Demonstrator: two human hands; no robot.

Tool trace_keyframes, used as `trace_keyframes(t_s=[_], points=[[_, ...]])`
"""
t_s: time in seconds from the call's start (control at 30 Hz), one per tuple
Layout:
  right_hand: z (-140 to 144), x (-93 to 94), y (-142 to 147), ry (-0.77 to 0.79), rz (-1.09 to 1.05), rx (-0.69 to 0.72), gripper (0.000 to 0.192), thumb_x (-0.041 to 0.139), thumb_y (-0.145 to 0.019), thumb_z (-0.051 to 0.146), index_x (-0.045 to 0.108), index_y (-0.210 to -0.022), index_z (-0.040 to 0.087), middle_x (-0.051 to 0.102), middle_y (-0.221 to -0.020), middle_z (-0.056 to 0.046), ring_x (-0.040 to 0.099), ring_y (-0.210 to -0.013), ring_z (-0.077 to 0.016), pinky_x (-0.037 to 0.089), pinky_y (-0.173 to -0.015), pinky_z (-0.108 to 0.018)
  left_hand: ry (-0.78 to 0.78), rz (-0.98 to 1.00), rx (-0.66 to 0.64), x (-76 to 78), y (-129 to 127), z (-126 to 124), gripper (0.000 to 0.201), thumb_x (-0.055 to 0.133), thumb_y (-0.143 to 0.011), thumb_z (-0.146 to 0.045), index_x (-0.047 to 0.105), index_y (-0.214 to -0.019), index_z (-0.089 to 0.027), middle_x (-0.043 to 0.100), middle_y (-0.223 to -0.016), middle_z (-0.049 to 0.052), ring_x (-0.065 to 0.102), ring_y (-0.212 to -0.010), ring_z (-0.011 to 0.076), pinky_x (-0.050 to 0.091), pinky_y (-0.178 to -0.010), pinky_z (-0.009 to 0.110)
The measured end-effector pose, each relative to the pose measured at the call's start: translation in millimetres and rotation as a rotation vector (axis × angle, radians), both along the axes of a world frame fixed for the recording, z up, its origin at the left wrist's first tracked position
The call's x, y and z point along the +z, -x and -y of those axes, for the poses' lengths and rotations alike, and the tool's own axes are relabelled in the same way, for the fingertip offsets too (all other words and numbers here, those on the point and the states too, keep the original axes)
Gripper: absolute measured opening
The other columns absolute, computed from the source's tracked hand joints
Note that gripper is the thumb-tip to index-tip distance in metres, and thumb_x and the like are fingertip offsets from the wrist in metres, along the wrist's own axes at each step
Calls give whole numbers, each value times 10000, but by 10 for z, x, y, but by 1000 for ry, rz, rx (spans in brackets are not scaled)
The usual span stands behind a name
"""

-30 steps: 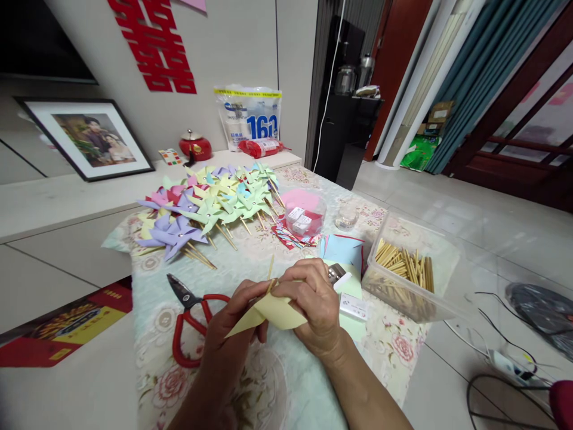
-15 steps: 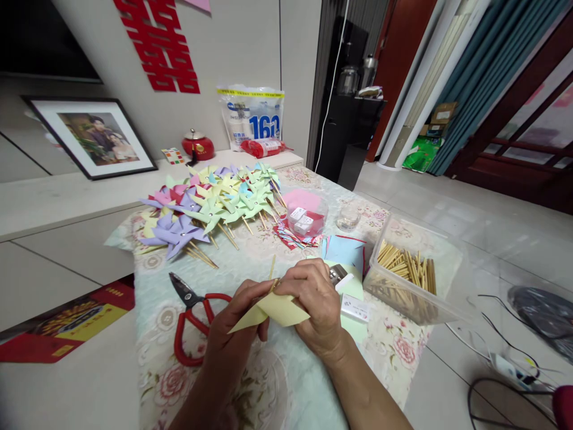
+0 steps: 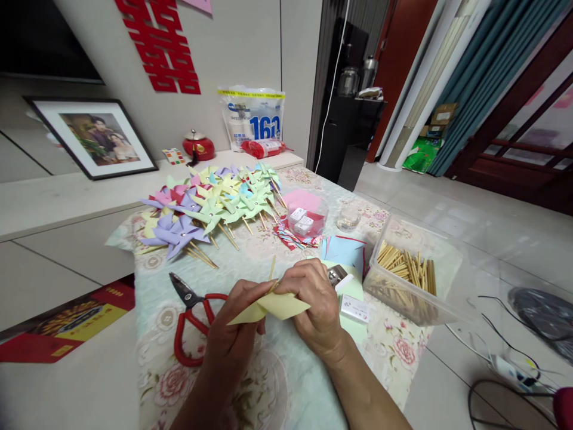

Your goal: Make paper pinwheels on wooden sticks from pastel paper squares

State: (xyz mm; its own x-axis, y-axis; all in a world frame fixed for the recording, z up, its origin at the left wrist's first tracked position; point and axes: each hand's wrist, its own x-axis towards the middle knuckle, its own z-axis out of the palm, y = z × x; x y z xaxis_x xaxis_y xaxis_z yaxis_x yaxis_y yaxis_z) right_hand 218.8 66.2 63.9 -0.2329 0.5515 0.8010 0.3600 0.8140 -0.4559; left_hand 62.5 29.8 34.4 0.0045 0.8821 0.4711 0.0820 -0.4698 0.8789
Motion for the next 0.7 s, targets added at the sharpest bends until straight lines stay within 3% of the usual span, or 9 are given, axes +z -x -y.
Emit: trace_keyframes(t_s=[0.13,0.37,0.5,0.7], points=[[3,24,9,19,-2,32,135,545,-927,120,648,-925,206,639,-836,-52,578,-818,-219,438,-745,-396,-56,-117,70,-8,30,2,454,448,-908,-113,635,-1287,-281,545,-960,53,566,-815,178,475,-682,298],[-4,-6,19,-6,-13,34,157,537,-930,109,630,-1003,212,669,-840,-48,603,-807,-213,452,-739,-397,-118,-201,135,25,74,21,423,381,-934,-114,644,-1235,-251,557,-986,54,581,-870,185,477,-715,297],[4,1,21,-18,13,20,220,520,-954,136,636,-1122,218,685,-843,-58,608,-808,-227,457,-730,-412,-132,-240,172,38,77,35,385,374,-935,-131,651,-1183,-231,555,-965,55,590,-848,184,482,-711,298],[32,43,30,-62,25,17,189,549,-941,143,679,-1058,217,672,-842,-59,598,-809,-230,451,-724,-406,-191,-310,239,50,76,76,398,374,-895,-77,633,-1161,-221,561,-963,56,596,-831,176,483,-706,296]])
